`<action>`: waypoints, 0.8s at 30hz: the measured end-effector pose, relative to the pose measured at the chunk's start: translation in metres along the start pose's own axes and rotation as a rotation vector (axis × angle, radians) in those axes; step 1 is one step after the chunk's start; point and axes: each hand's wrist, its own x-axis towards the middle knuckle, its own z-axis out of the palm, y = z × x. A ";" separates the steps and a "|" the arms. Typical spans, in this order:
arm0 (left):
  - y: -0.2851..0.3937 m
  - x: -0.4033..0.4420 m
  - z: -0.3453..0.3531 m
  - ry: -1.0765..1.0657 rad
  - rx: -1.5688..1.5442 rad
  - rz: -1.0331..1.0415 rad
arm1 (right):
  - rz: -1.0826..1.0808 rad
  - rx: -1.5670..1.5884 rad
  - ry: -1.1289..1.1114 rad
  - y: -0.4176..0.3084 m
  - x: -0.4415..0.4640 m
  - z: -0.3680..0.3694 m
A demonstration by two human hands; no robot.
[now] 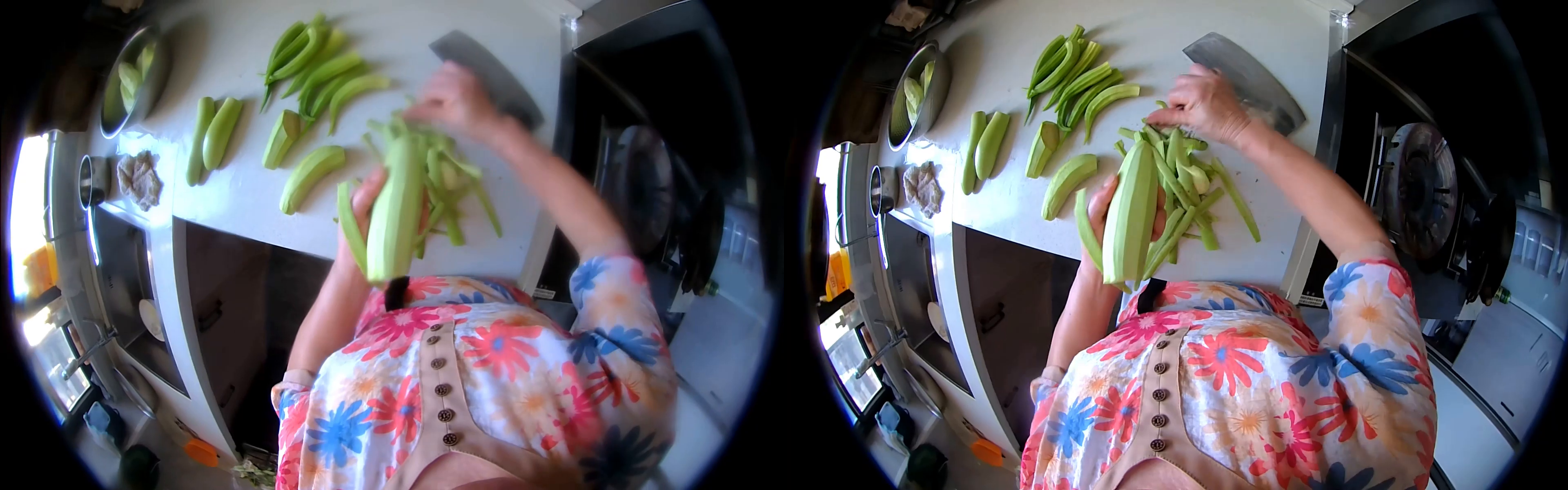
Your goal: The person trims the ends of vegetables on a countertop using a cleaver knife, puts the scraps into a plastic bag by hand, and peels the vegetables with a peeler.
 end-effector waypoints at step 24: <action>0.007 0.022 -0.007 0.094 -0.059 0.113 | -0.143 0.240 -0.007 -0.079 0.009 -0.025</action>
